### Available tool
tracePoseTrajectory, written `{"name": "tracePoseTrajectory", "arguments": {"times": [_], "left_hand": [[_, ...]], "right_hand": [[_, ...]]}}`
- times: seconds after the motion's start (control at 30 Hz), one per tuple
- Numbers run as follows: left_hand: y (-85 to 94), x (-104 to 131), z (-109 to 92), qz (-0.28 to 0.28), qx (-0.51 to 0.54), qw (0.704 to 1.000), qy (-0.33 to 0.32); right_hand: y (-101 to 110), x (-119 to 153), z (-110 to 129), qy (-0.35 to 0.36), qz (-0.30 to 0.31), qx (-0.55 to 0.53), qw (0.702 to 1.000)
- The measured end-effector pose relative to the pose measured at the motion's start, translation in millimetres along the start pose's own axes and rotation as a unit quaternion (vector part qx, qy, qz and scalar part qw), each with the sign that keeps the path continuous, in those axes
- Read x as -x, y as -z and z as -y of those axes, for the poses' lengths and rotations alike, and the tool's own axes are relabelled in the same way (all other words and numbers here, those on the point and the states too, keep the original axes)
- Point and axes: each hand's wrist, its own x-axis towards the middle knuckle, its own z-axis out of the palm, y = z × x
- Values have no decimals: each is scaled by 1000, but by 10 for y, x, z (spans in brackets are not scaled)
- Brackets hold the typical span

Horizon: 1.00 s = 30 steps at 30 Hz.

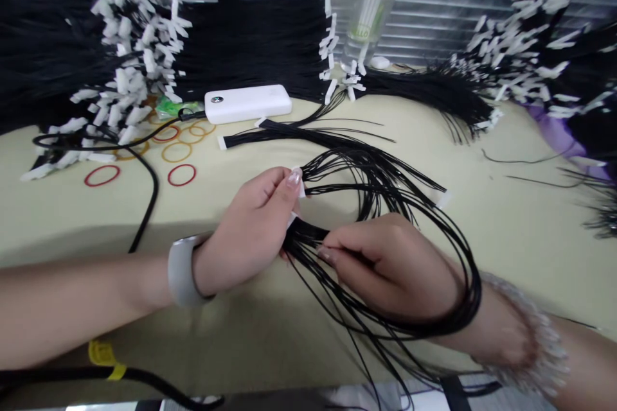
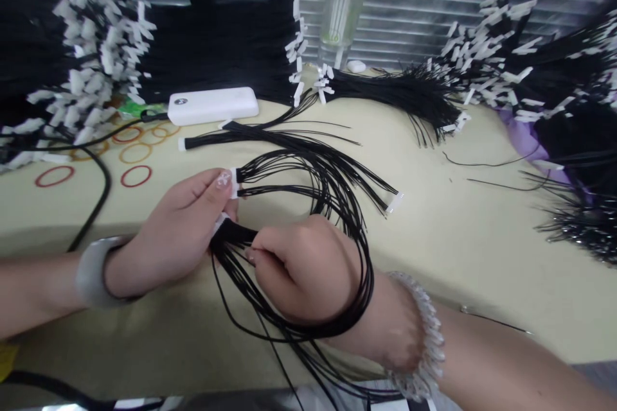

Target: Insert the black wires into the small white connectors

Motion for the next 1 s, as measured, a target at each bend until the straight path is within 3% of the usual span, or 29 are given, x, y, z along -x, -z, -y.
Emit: {"name": "tracePoseTrajectory", "arguments": {"times": [0.33, 0.43, 0.53, 0.63, 0.73, 0.83, 0.9, 0.93, 1.0], "left_hand": [[-2, 1, 7, 1, 14, 1000, 5], [-1, 1, 2, 3, 4, 1000, 6], [0, 4, 11, 4, 8, 1000, 6], [6, 7, 25, 14, 18, 1000, 1], [13, 12, 24, 25, -2, 1000, -2], [16, 22, 9, 32, -29, 999, -32], [17, 31, 0, 41, -42, 997, -57], [17, 35, -1, 46, -46, 996, -64], [18, 41, 2, 57, -47, 995, -65]], "right_hand": [[-45, 25, -94, 55, -48, 87, 994], [98, 56, -176, 66, -48, 111, 990], [350, 109, -294, 2, -76, 126, 989], [590, 151, -390, -73, -270, 63, 958], [730, 147, -424, -56, -438, -140, 886], [773, 114, -417, -29, -475, -363, 801], [757, 102, -403, -36, -491, -396, 775], [735, 103, -391, -34, -491, -385, 781], [664, 114, -354, -21, -439, -337, 833]]}}
